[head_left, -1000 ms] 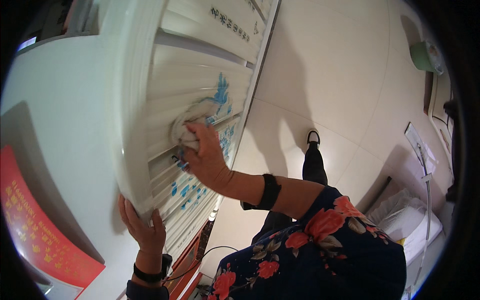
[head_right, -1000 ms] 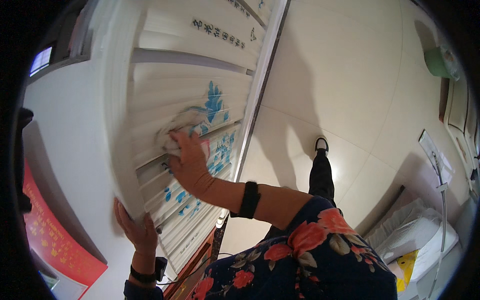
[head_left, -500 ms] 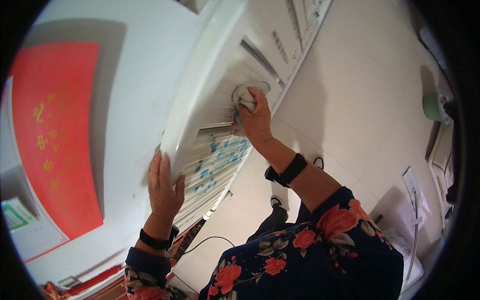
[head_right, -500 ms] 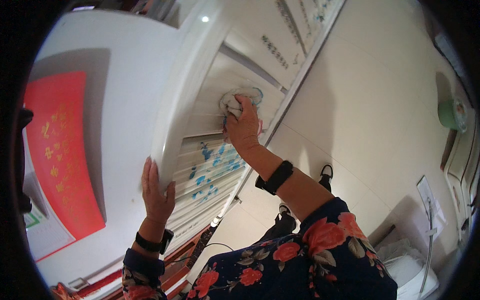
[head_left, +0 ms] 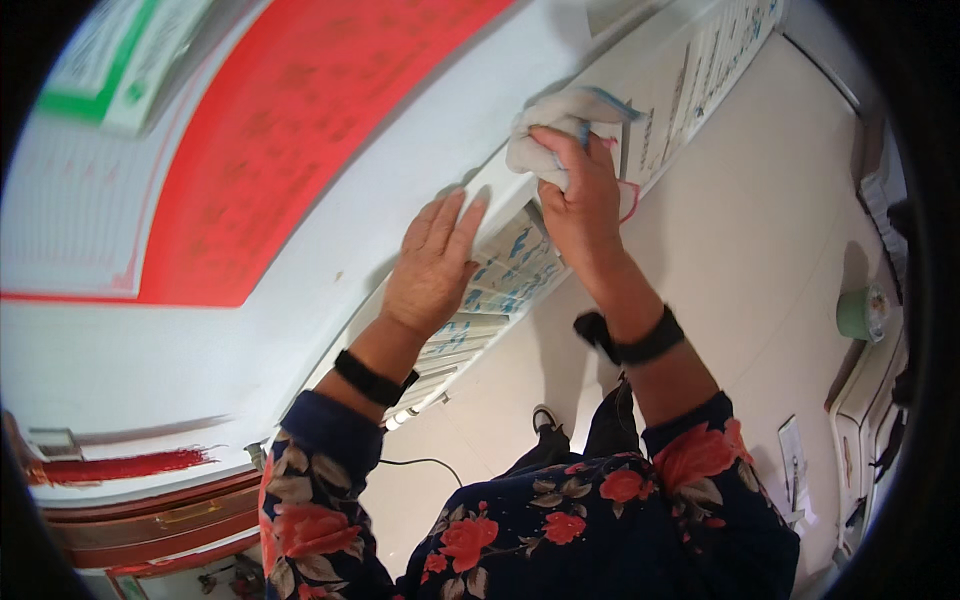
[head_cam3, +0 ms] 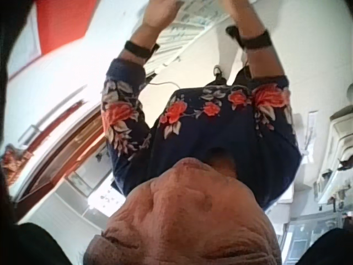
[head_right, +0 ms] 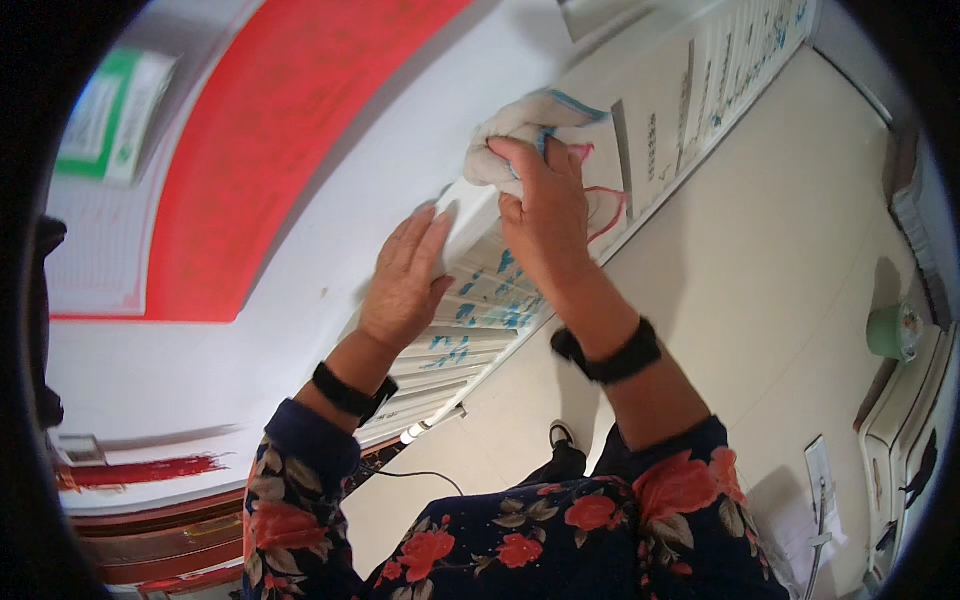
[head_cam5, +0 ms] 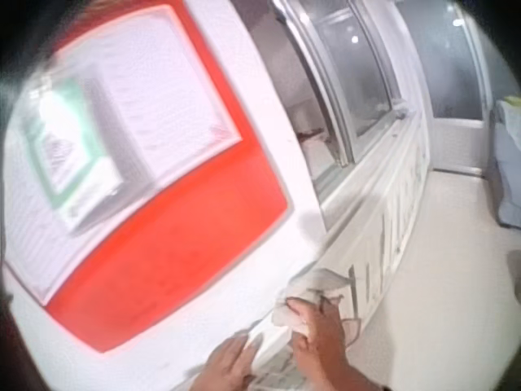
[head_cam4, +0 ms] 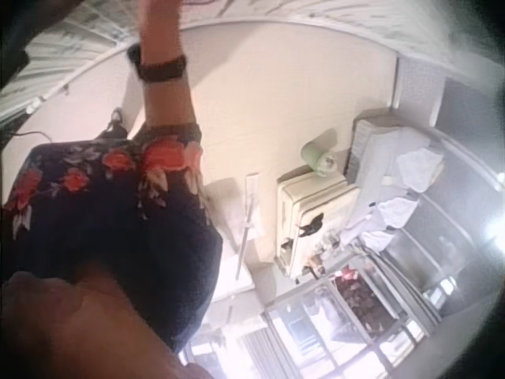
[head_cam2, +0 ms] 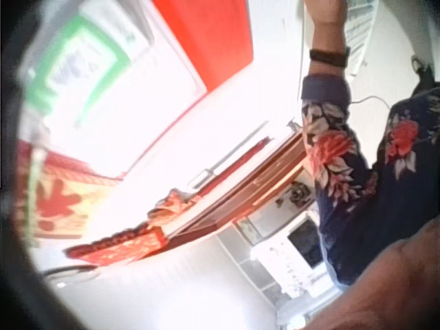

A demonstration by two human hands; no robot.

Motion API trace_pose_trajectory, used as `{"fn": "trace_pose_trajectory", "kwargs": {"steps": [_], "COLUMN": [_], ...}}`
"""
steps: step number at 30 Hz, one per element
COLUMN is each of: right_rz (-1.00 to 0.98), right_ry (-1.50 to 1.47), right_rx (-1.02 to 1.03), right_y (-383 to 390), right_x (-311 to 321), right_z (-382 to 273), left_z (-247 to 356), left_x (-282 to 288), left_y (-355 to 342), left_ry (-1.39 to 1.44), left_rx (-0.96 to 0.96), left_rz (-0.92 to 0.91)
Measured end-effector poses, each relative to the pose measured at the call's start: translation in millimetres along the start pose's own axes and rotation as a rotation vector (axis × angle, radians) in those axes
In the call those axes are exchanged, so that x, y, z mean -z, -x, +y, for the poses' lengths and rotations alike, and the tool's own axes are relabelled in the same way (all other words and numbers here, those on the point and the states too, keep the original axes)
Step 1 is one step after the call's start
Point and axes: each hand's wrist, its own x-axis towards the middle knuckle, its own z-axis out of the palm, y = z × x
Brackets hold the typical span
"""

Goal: The person wipes a white radiator with blue floral patterns using a cloth, then cleans the adjacent window glass and frame. The person then wipes the radiator again and finishes by picking up a mop.

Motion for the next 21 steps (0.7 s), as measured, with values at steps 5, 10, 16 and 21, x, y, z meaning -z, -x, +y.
{"fn": "trace_pose_trajectory", "kwargs": {"steps": [5,10,16,21], "right_rz": [-0.264,-0.418,-0.655,-0.676], "right_ry": [0.369,0.295,0.248,0.290], "right_rx": [0.132,0.313,0.441,0.538], "right_y": [-9,30,121,179], "right_x": [-12,-42,-100,-144], "right_z": [-25,-67,-156,-214], "left_z": [12,2,-54,-79], "left_x": [18,32,38,37], "left_y": [43,147,237,260], "left_ry": [0.068,0.025,0.042,0.119], "left_rx": [0.011,0.176,0.442,0.425], "left_rz": [0.075,0.203,0.514,0.577]}}
